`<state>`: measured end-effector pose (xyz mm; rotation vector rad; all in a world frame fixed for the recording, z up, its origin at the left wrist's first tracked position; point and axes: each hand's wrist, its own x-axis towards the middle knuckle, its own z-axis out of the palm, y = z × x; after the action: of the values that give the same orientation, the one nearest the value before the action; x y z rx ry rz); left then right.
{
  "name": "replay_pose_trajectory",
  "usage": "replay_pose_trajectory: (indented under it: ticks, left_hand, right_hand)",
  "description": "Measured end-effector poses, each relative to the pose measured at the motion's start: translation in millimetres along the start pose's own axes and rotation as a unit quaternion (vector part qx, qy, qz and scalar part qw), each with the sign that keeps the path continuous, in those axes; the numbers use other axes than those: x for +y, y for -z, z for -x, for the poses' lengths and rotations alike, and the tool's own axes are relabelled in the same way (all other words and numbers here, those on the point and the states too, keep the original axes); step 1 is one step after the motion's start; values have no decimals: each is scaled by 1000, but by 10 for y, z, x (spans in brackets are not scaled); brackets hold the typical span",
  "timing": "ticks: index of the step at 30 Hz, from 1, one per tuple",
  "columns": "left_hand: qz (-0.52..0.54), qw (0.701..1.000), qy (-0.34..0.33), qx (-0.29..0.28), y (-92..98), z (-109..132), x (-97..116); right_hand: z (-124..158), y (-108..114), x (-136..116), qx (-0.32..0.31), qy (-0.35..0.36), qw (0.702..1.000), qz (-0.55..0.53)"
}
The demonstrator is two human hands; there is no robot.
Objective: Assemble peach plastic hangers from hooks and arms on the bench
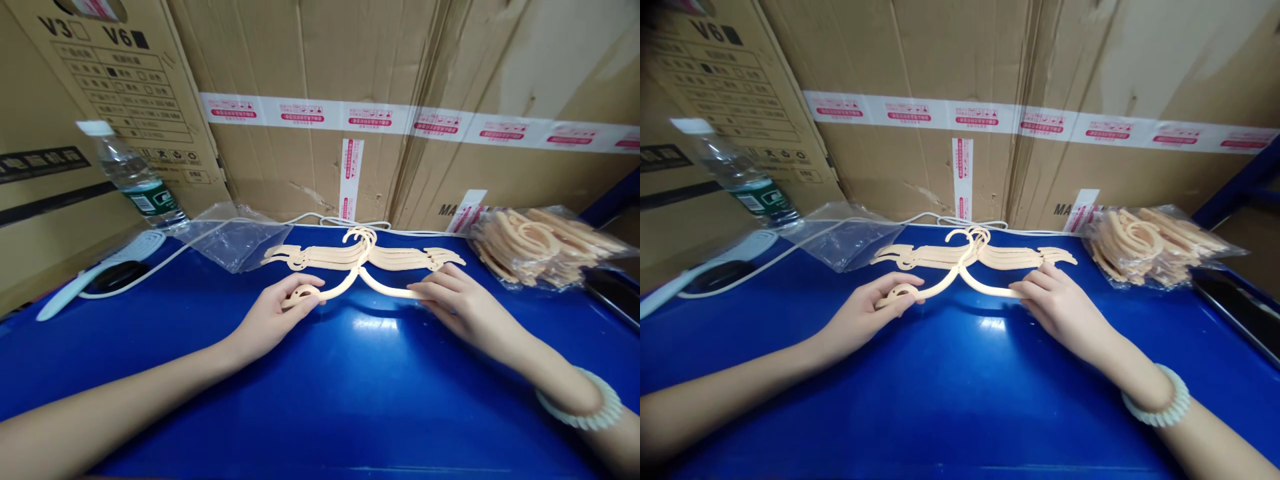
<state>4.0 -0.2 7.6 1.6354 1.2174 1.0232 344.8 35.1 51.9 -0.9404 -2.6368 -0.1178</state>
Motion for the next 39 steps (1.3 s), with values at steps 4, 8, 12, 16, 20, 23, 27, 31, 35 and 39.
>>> replay_pose_trajectory:
  ticks: [4,8,12,16,20,23,27,31,35,39]
  left_hand:
    - [18,999,39,23,-10,-8,14]
    - [23,998,45,39,-21,-12,33]
    - [23,998,38,34,-24,-14,34]
    - [26,999,33,28,-17,-6,23]
    - [20,999,29,31,-13,0,8]
    - [18,999,25,36,-20,-3,6]
    - [39,998,13,54,-31,-2,27]
    - [95,992,17,84,-36,10,55]
    - [149,986,10,78,-55,16,72]
    - [163,985,-5,55,-109,16,83]
  right_hand:
    - [76,-6,-48,28,-39,993,106]
    - [135,-21,-88,44,-42,979,196]
    - [138,-6,-89,80,-26,964,252]
    - [90,2,-85,103,-24,979,175]
    - [50,-22,-58,132,-75,987,-56]
    - [43,-39,-20,128,-144,959,-208]
    - [11,3,-1,99,-206,923,-311]
    - [-29,78,3,83,-239,899,-358]
    - [-35,45,11,93,-276,858,-423]
    - [-63,-96,-95,95,-305,787,-528]
